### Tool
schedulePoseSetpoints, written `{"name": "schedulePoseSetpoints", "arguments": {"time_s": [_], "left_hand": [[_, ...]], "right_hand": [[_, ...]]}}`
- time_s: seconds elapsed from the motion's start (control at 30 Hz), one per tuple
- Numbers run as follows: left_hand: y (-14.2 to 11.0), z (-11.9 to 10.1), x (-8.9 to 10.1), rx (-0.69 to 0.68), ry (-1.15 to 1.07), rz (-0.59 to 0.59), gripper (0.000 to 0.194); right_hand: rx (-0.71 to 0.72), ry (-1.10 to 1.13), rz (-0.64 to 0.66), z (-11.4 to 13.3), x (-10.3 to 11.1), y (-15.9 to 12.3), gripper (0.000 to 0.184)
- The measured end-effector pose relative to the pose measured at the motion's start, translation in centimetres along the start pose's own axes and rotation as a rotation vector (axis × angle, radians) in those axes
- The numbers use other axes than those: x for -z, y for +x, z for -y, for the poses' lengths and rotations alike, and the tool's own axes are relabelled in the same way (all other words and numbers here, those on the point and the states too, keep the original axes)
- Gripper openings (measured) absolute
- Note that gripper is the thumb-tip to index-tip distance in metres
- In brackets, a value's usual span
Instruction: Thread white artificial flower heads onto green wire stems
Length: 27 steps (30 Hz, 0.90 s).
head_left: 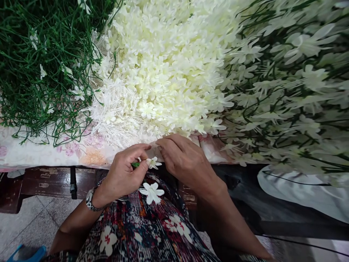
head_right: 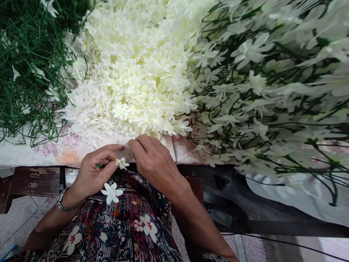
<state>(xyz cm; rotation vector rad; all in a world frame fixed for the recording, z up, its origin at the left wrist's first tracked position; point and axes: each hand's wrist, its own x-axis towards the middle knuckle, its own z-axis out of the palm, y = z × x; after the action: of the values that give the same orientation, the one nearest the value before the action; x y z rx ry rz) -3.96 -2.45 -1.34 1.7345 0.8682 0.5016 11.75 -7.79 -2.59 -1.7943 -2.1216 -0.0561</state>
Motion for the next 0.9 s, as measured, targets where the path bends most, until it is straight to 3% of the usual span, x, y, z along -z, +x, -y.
{"name": "schedulePoseSetpoints", "arguments": {"time_s": [0.1, 0.27, 0.47, 0.57, 0.9], "left_hand": [[-0.1, 0.0, 0.0, 0.02, -0.035, -0.007, 0.009], [-0.4, -0.1, 0.1, 0.05, -0.206, -0.093, 0.008], [-0.4, -0.4, -0.1, 0.154, -0.322, -0.219, 0.008], [-0.3, -0.7, -0.3, 0.163, -0.341, -0.247, 0.008], [-0.5, -0.7, -0.7, 0.155, -0.438, -0.196, 0.012]], "right_hand": [[-0.018, 0.125, -0.076, -0.3, 0.1, 0.0, 0.023], [-0.097, 0.421, -0.23, -0.3, 0.5, 0.4, 0.018], [-0.322, 0.92, -0.355, 1.5, 0.9, 0.4, 0.014], [-0.313, 1.135, -0.398, 2.7, 0.9, 0.3, 0.018], [-0.313, 0.995, -0.455, 3.1, -1.7, -0.2, 0.017]]}}
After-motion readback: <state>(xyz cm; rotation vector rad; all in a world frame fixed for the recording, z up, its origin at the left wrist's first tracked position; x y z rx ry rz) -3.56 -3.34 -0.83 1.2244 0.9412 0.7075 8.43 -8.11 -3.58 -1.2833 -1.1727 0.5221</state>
